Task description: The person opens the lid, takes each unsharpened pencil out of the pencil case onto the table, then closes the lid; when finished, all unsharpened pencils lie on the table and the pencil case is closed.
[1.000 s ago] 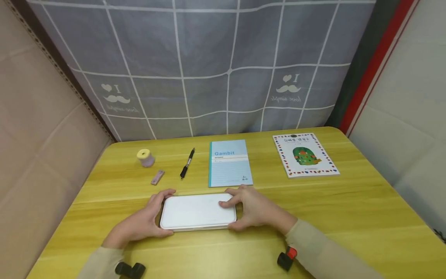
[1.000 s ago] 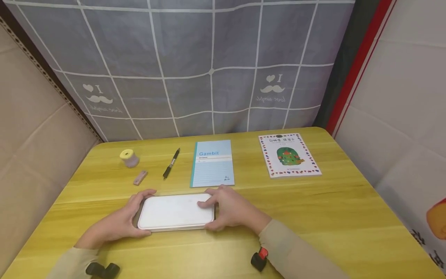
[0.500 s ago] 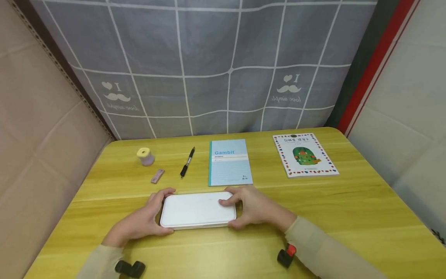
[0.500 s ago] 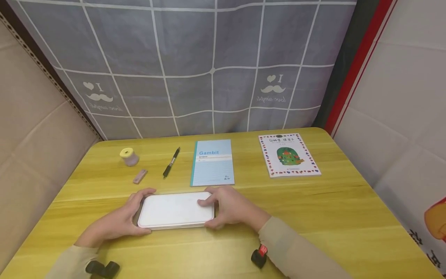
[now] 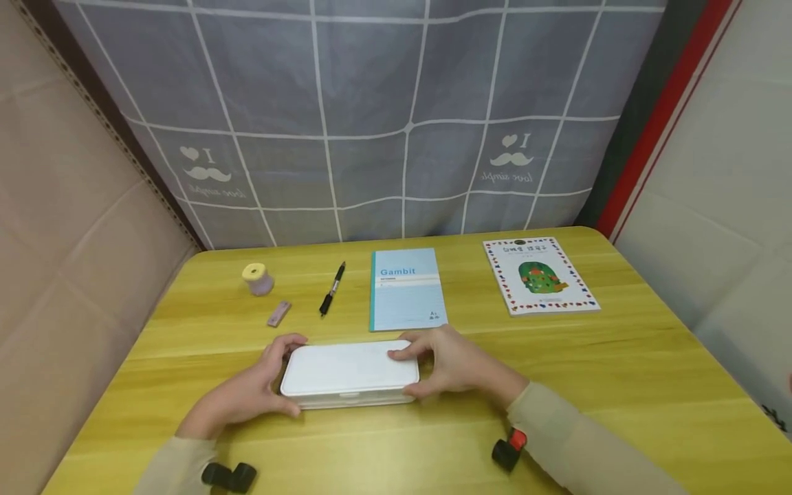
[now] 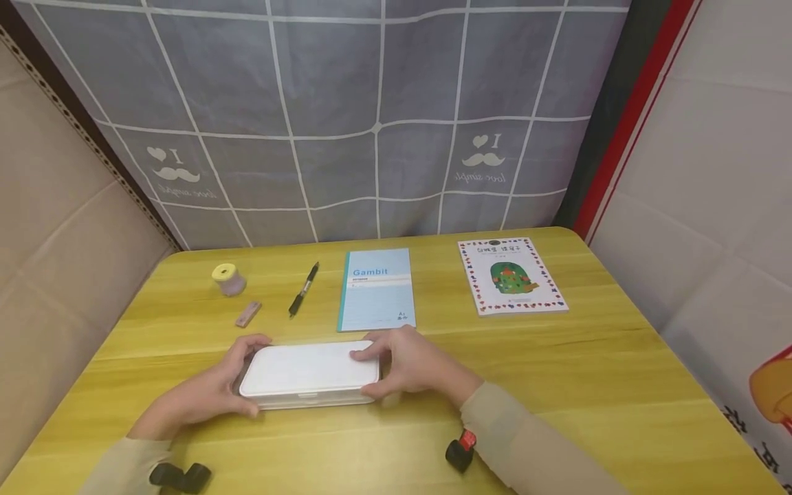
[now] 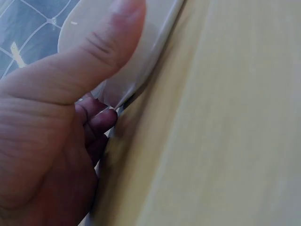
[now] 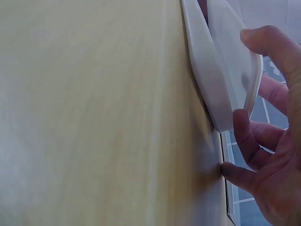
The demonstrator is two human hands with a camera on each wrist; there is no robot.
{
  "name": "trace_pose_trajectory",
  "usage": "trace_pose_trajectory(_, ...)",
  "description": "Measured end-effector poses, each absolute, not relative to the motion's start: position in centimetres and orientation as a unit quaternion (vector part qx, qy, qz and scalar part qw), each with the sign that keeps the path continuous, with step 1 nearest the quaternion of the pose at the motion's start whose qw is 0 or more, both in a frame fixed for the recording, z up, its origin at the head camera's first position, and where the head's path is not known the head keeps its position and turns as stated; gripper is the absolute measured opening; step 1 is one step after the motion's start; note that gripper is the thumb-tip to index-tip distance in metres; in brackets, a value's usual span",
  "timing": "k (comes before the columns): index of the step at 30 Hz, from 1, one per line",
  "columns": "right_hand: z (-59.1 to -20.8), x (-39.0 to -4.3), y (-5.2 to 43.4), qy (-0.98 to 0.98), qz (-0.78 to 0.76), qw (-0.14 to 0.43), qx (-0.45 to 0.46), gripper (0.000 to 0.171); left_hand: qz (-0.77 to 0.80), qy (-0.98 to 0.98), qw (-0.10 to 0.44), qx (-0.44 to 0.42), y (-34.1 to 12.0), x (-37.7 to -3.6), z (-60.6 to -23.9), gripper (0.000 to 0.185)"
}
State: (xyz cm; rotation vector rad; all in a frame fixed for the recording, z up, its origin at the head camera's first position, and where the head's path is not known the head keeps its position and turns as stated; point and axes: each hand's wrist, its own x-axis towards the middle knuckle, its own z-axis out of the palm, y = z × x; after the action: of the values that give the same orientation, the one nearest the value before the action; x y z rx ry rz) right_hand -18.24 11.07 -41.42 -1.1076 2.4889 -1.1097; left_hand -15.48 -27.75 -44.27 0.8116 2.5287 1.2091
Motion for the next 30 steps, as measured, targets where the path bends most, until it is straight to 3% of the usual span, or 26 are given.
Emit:
trace_pose_trajectory(14, -41.4, -19.1, 11.3, 0.779, -0.51, 0.16, -0.329, 0.037, 0.446, 0.836, 0.135, 0.29, -28.1, -14.9, -43.8, 0.094)
trace_pose_trajectory(22, -40.7, -19.4, 11.4, 0.761, -0.544, 0.214, -0.281, 0.037, 0.422, 0.854, 0.162, 0.256, -28.2, -14.6, -43.3, 0.096)
trace_pose_trajectory(30, -40.7, -19.6, 11.4, 0.762, -0.553, 0.227, -0.251, 0.04, 0.409, 0.858, 0.153, 0.27, -28.3, -14.6, -43.2, 0.09)
